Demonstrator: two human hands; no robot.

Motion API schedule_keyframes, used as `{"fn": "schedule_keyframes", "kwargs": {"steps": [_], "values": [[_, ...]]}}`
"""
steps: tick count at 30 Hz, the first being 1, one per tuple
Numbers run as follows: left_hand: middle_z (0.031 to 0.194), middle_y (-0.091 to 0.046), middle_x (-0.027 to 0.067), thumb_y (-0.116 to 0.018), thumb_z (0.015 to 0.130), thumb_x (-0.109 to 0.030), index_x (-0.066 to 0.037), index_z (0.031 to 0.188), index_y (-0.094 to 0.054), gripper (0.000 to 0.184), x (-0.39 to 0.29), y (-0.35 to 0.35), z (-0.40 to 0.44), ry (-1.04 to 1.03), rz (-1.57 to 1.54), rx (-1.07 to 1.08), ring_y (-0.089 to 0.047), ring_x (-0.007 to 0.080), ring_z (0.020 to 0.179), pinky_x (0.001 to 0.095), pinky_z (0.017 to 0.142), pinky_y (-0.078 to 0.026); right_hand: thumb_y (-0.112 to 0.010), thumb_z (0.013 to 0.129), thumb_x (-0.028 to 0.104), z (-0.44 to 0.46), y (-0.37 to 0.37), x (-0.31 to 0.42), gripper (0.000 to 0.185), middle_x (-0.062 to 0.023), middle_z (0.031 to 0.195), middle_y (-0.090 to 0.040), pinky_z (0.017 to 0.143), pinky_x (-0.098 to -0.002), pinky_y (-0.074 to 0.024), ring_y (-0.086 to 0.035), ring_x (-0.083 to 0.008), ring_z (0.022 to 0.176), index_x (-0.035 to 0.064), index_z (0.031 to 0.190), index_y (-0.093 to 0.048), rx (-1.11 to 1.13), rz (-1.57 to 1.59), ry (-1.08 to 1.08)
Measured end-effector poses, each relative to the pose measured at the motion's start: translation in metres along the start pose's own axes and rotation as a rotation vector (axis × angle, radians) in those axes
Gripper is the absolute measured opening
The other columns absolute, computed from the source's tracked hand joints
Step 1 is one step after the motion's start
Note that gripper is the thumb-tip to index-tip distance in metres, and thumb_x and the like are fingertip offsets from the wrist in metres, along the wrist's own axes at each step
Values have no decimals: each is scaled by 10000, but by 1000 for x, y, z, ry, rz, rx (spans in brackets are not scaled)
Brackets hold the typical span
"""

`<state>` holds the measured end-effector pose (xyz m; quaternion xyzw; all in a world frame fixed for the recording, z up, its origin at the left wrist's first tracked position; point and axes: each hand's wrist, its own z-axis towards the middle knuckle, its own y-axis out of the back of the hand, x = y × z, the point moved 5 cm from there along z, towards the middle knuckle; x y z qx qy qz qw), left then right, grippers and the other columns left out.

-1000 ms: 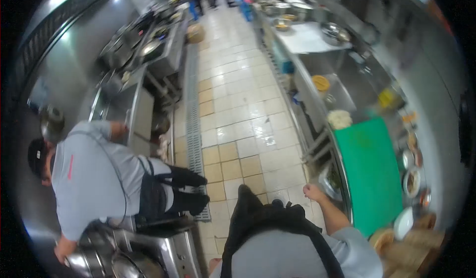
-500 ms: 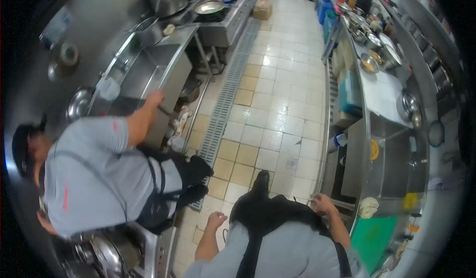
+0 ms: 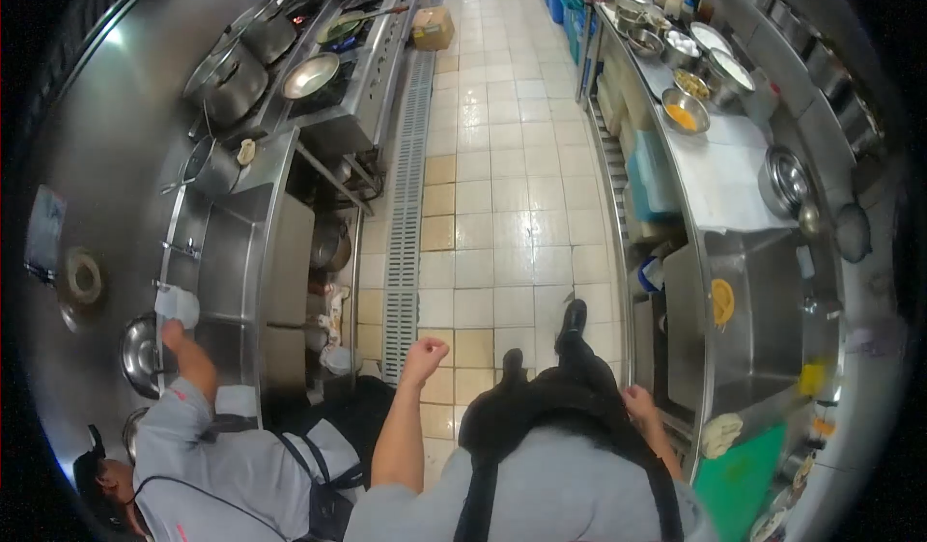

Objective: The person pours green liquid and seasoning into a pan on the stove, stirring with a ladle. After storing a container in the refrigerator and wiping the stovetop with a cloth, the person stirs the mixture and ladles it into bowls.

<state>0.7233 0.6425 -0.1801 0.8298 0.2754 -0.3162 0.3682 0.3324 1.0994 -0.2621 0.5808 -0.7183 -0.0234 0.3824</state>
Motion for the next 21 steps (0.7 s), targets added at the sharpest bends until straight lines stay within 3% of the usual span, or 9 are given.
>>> {"fn": "schedule_keyframes", "kwargs": {"steps": [3,6,7,12,13,14,15,19,21], "values": [[873,-724,109,-786,785,-319,-21,1019,-742,382,-53,-22,36,-42,31,5,-673,202,837,347,782,-533,-615,982,295,6,25,31,350,-129,753,-668,676,-372,-523,-665,-167,727,-46,992,-689,26,3,5],[960,-742,160,-788,784,-332,-5,1063,-734,433,-86,-33,60,-102,179,-52,-701,264,916,371,833,-545,-615,979,309,162,10,-100,360,-131,725,-660,642,-389,-515,-653,-189,686,-41,959,-697,79,-76,526],[990,-741,177,-791,783,-339,-8,1079,-733,448,-80,-38,71,-100,177,-103,-705,284,946,382,857,-545,-613,972,302,173,26,-80,355,-145,742,-668,667,-400,-520,-664,-210,711,-43,963,-696,111,-102,466],[1080,-735,212,-827,733,-368,-11,1100,-737,521,17,-56,58,123,175,-211,-708,324,1021,404,909,-542,-603,938,266,270,100,131,335,-217,825,-713,796,-457,-544,-720,-317,835,-54,983,-690,214,-71,119],[1044,-742,211,-826,732,-356,-1,1069,-743,496,33,-64,45,236,114,-237,-716,326,988,402,886,-549,-572,952,225,282,125,199,306,-209,1022,-718,836,-403,-538,-694,-294,955,-20,1105,-675,187,-369,201],[1008,-748,210,-825,732,-345,8,1038,-749,473,41,-71,25,357,52,-261,-724,327,955,399,862,-555,-579,927,254,339,131,207,342,-243,1019,-714,814,-423,-543,-708,-344,955,-25,1103,-670,92,-418,229],[941,-748,201,-818,735,-329,15,989,-753,432,40,-76,5,408,116,-204,-725,315,906,399,835,-554,-589,905,253,341,152,273,345,-236,935,-716,764,-432,-550,-718,-357,886,-31,1083,-669,-63,-469,496],[750,-719,140,-787,762,-266,19,851,-759,300,40,-112,-19,641,134,-154,-689,237,729,387,708,-535,-561,925,238,383,180,447,351,-243,913,-726,780,-436,-558,-741,-327,810,-59,1060,-690,28,-201,467],[717,-690,88,-781,770,-216,16,832,-756,241,20,-123,-19,682,-232,-160,-626,177,655,366,634,-504,-561,932,225,393,170,508,337,-216,904,-730,759,-415,-562,-739,-287,764,-55,1072,-687,32,-222,537]]}}
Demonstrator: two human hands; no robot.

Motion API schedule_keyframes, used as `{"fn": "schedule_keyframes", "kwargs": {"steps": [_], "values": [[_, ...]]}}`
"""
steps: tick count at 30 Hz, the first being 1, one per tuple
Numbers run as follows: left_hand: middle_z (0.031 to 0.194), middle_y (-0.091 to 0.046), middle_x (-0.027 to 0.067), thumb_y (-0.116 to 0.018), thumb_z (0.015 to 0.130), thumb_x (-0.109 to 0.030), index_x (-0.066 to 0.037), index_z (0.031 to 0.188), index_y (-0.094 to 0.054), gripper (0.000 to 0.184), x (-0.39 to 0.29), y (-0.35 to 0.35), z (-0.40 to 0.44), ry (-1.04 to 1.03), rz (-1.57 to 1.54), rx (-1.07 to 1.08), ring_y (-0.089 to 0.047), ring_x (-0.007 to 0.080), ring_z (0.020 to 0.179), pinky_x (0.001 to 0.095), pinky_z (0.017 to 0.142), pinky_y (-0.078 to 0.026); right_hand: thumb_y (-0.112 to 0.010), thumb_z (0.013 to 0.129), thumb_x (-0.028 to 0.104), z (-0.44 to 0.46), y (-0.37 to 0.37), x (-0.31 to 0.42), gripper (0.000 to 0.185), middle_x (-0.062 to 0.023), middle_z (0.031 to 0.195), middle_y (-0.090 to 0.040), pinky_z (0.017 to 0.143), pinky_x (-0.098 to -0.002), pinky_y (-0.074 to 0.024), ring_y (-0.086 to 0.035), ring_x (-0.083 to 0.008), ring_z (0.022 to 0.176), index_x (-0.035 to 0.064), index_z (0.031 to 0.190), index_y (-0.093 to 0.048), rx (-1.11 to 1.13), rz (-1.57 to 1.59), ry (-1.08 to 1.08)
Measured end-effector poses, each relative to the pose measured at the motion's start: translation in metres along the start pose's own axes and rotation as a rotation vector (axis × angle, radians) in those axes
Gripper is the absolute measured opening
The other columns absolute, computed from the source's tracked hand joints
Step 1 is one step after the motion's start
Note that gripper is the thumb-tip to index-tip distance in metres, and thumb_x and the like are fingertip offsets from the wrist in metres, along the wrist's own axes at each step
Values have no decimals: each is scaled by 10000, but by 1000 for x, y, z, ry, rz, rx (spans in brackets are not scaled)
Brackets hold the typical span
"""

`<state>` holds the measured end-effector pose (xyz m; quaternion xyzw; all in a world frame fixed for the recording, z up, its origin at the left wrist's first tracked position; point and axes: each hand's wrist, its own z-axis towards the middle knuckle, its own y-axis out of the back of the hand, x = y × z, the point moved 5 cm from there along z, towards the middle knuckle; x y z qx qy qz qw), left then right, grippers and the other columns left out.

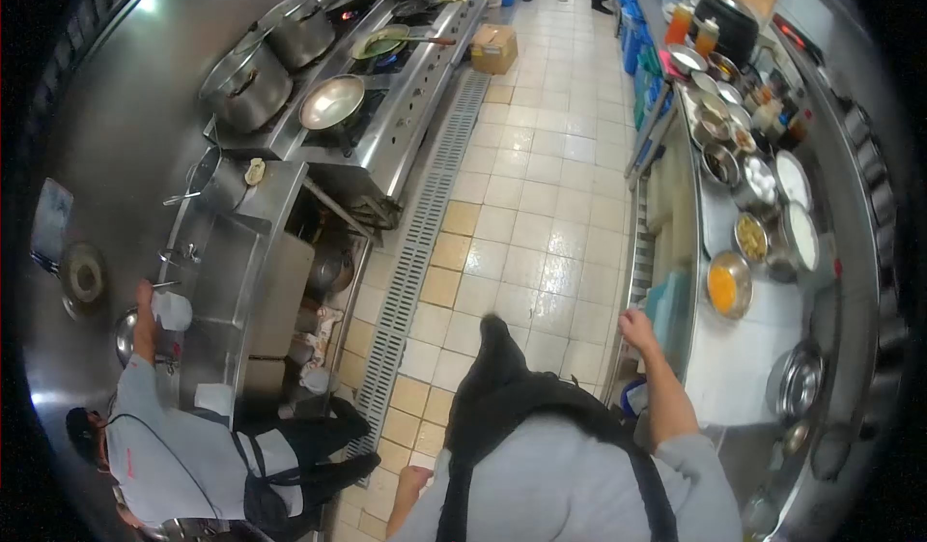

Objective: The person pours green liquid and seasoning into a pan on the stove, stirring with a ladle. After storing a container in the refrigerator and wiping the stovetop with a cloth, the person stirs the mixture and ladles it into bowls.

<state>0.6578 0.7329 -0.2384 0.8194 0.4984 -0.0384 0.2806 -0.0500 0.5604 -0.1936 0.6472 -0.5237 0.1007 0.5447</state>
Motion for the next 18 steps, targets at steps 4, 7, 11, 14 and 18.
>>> {"fn": "schedule_keyframes", "kwargs": {"steps": [4,7,11,14,18], "values": [[720,-697,80,-775,778,-208,19,858,-763,241,-86,-26,44,-64,29,32,-624,162,652,359,628,-505,-568,940,221,60,-37,21,328,-186,914,-736,755,-386,-573,-744,-246,751,-32,1114,-683,110,14,25],[738,-715,90,-769,787,-208,16,884,-771,244,-136,-33,122,-128,4,49,-644,163,674,353,646,-518,-589,925,260,77,-72,27,360,-199,990,-741,840,-414,-565,-740,-313,899,-9,1143,-688,263,-276,70],[829,-745,147,-793,770,-228,-3,940,-764,284,-259,-6,214,-271,-68,11,-706,229,792,365,746,-557,-605,914,283,79,-58,51,379,-220,1047,-731,885,-431,-551,-709,-348,1002,-4,1146,-691,462,-336,-40],[909,-746,163,-812,744,-238,-7,989,-741,345,-377,49,252,-358,83,-53,-710,255,852,384,797,-558,-600,920,222,114,-51,6,334,-191,1010,-734,793,-406,-566,-714,-293,868,-30,1122,-684,319,-218,-181],[955,-734,161,-805,740,-232,-19,1077,-712,409,-500,102,315,-475,134,-81,-703,288,884,376,810,-550,-602,930,166,147,-30,35,267,-181,946,-727,707,-389,-566,-722,-261,798,-40,1085,-671,65,-80,-264]]}}
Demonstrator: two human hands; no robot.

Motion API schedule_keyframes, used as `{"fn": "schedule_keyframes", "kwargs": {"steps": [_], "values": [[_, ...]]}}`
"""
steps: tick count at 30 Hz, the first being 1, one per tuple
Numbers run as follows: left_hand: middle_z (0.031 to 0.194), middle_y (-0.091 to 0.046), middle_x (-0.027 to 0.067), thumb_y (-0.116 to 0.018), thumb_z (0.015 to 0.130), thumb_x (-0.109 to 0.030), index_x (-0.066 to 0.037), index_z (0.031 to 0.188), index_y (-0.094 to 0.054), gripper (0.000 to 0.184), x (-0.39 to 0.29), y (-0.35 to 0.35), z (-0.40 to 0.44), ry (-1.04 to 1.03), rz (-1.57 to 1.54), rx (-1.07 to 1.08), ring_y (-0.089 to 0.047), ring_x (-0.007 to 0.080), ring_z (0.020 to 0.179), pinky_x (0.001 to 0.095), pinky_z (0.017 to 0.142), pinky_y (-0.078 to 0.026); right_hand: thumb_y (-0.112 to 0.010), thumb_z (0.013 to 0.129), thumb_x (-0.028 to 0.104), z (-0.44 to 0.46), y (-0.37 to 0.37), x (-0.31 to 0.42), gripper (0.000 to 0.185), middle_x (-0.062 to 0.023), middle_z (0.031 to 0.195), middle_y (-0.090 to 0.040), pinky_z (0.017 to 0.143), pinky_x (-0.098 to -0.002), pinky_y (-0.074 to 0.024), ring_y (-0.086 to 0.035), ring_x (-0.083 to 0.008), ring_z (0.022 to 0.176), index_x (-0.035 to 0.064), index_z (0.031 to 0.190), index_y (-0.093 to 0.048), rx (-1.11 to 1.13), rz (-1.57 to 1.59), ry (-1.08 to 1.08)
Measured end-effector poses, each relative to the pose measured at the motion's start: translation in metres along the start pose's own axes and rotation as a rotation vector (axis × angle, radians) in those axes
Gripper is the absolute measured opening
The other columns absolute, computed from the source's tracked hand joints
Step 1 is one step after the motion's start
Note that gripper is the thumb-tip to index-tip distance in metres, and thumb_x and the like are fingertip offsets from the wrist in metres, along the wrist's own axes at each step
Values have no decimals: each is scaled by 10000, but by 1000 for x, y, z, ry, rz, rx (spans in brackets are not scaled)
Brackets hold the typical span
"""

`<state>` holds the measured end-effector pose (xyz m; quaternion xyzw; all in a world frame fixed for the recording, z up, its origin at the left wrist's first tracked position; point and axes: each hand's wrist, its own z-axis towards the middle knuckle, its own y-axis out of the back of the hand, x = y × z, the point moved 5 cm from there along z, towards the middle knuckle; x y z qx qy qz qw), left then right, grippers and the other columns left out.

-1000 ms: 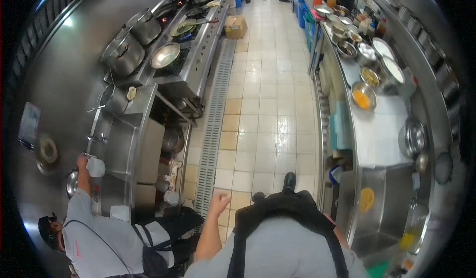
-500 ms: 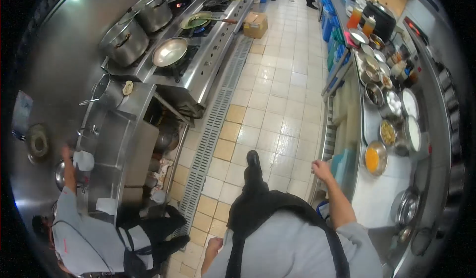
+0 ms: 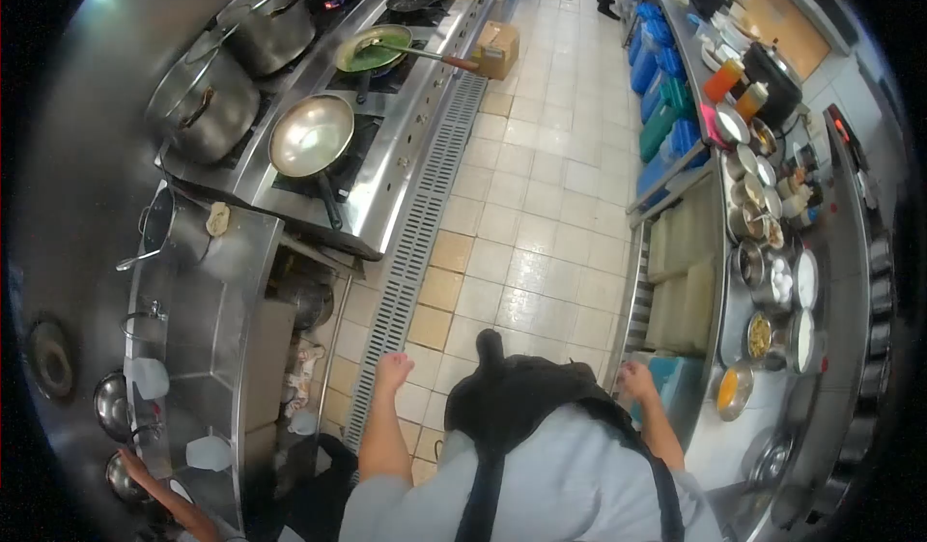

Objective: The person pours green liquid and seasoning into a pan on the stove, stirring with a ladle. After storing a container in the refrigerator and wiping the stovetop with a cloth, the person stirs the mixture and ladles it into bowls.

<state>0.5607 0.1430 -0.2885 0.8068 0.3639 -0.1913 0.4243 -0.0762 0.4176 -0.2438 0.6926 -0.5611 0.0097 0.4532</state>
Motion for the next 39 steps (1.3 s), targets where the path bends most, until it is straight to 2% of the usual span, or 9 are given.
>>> {"fn": "schedule_keyframes", "kwargs": {"steps": [5,8,15,19,22,25,27,33,39], "values": [[960,-731,146,-809,749,-238,-25,1093,-716,415,-116,42,52,-60,61,-20,-696,250,896,363,820,-544,-629,932,213,14,-23,57,325,-204,989,-744,817,-413,-558,-728,-314,936,-41,1130,-677,16,202,-96],[1020,-732,134,-814,769,-251,-34,1121,-717,425,-138,31,88,-83,-161,16,-686,228,958,355,842,-541,-608,962,219,25,-36,88,318,-198,1023,-741,870,-403,-541,-713,-299,1005,-15,1164,-682,138,-37,110],[1142,-711,150,-814,816,-316,-41,1179,-703,469,-214,24,83,25,-123,176,-666,246,1084,369,940,-521,-588,966,214,85,-7,134,321,-152,995,-745,841,-379,-526,-686,-232,908,-16,1162,-695,149,-2,-73],[1166,-706,148,-771,880,-259,-33,1171,-689,378,-259,47,69,-132,-336,-32,-650,240,1142,366,963,-516,-604,950,222,180,11,146,321,-150,972,-743,823,-376,-530,-690,-235,883,-25,1126,-708,339,-188,68],[1140,-710,123,-741,914,-198,-31,1145,-692,289,-290,70,34,-126,-468,-240,-650,215,1124,343,952,-515,-612,936,227,249,26,213,340,-169,978,-744,827,-382,-541,-706,-256,881,-60,1087,-712,378,-414,489],[1065,-721,88,-731,927,-179,-27,1081,-711,217,-298,82,25,-66,-391,-453,-660,167,1028,305,891,-516,-571,972,188,373,31,270,281,-128,857,-706,664,-353,-554,-693,-201,768,-36,1109,-673,368,93,99],[1022,-727,71,-733,929,-188,-27,1045,-722,199,-303,84,16,-10,-323,-496,-663,141,967,287,849,-517,-542,989,132,448,35,318,191,-82,864,-647,537,-300,-496,-662,-161,721,20,1120,-626,421,-55,229],[935,-730,48,-727,936,-274,-47,1034,-734,248,-268,127,34,273,-505,-779,-638,87,845,264,722,-505,-552,1017,167,479,49,513,212,-75,882,-650,596,-282,-503,-656,-163,727,14,1154,-607,382,10,405],[1164,-706,184,-782,849,-437,-67,1334,-609,634,-308,192,128,231,-197,-803,-676,298,1100,386,903,-519,-569,989,138,471,-6,533,277,-116,911,-700,629,-310,-533,-675,-167,741,-51,1184,-624,452,-168,387]]}}
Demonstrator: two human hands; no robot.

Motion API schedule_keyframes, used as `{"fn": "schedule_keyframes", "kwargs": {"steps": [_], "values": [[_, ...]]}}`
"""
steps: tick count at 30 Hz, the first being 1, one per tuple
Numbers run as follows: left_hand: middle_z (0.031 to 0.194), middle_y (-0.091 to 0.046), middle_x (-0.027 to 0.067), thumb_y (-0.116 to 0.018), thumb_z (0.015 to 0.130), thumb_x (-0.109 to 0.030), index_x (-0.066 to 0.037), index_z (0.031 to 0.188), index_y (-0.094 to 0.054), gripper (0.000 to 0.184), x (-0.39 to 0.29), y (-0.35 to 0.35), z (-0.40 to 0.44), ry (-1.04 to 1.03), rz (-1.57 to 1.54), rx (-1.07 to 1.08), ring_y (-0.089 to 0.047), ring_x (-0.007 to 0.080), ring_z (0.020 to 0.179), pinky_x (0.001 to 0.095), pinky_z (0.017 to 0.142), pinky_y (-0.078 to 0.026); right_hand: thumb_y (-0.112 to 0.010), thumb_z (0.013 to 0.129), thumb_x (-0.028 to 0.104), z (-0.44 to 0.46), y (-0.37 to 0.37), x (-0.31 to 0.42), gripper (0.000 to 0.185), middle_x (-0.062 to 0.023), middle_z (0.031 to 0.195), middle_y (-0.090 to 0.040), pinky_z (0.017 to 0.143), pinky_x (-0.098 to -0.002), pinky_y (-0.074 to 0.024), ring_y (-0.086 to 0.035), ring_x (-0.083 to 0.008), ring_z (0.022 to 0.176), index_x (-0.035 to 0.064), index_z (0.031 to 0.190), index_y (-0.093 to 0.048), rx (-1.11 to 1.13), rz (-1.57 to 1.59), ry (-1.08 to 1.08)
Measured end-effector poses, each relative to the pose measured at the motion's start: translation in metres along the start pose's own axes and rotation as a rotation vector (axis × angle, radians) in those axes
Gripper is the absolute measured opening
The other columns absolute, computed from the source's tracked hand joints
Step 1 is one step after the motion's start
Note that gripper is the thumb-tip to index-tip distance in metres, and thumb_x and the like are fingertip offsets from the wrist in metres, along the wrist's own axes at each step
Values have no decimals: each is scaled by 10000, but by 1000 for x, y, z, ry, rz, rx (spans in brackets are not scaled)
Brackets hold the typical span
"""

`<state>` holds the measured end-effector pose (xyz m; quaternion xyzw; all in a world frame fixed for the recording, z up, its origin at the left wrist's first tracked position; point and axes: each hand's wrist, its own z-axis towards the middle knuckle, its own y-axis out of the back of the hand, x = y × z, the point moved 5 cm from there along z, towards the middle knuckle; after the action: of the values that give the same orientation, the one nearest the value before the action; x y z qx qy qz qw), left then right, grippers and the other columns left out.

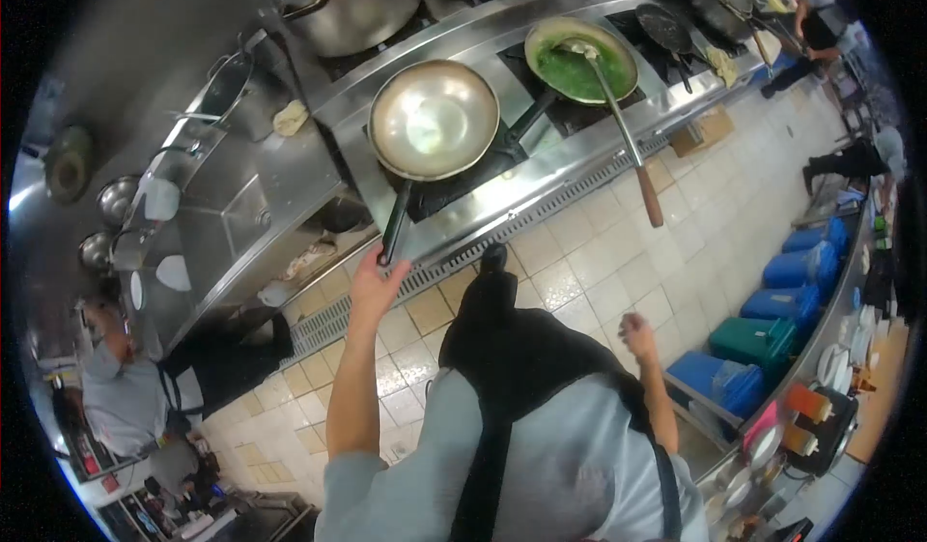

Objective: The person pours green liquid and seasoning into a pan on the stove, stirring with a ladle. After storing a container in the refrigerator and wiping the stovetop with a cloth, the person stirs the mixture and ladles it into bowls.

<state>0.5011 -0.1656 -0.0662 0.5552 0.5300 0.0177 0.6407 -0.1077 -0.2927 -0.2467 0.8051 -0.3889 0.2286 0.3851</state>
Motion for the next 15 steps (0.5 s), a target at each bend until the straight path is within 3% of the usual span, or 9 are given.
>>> {"fn": "schedule_keyframes", "kwargs": {"steps": [2,3,4,5,7,8,10,12,15], "values": [[1260,-657,243,-799,803,-481,-85,1442,-502,809,-18,-17,38,-60,141,68,-600,395,1242,451,1006,-484,-583,988,183,-16,-22,8,270,-116,840,-698,654,-326,-549,-680,-169,728,-55,1096,-651,48,-130,36],[1226,-657,262,-764,846,-358,-107,1475,-457,744,-5,-33,56,-213,260,-70,-620,433,1178,482,981,-502,-587,981,209,-29,-31,24,292,-156,871,-721,715,-368,-556,-711,-233,798,-58,1063,-670,63,-217,66],[1226,-657,262,-764,846,-358,-107,1475,-457,744,-10,-33,71,-212,250,-59,-620,433,1178,482,981,-502,-592,963,228,-9,-40,-27,306,-207,945,-732,806,-413,-545,-719,-316,914,-54,1024,-692,146,-461,272],[1215,-652,272,-730,862,-277,-110,1477,-455,694,-16,-33,83,-152,207,48,-629,447,1140,493,954,-511,-602,942,243,-14,-47,-34,315,-237,995,-723,867,-428,-523,-700,-365,999,-49,997,-705,194,-275,129],[1180,-647,275,-624,874,-65,-133,1486,-449,640,-13,-35,98,-74,121,165,-647,470,1034,516,885,-529,-610,933,237,1,-50,-94,306,-235,989,-723,868,-421,-524,-700,-361,994,-45,1006,-701,231,-321,182],[1180,-647,275,-624,874,-65,-133,1486,-449,640,-10,-28,100,-70,121,174,-647,470,1034,516,885,-529,-619,924,231,12,-54,-106,298,-233,984,-724,869,-414,-524,-700,-357,989,-41,1016,-697,272,-355,252],[1208,-646,251,-622,877,-56,-136,1486,-452,637,-12,-4,103,-226,117,155,-648,445,1056,497,882,-533,-612,934,224,5,-48,-38,292,-222,959,-724,836,-411,-534,-708,-338,940,-42,1028,-689,185,-409,144],[1233,-640,237,-633,880,-67,-136,1487,-450,637,-8,13,110,-183,160,226,-645,436,1074,483,888,-538,-605,945,216,3,-48,40,285,-210,933,-723,804,-408,-545,-716,-319,890,-42,1040,-682,108,-467,32],[1283,-623,216,-676,879,-103,-137,1492,-444,656,-9,29,124,-168,215,307,-633,418,1122,459,913,-542,-582,990,199,11,-63,145,274,-132,852,-702,614,-344,-544,-706,-191,714,-29,1126,-652,30,-257,-94]]}}
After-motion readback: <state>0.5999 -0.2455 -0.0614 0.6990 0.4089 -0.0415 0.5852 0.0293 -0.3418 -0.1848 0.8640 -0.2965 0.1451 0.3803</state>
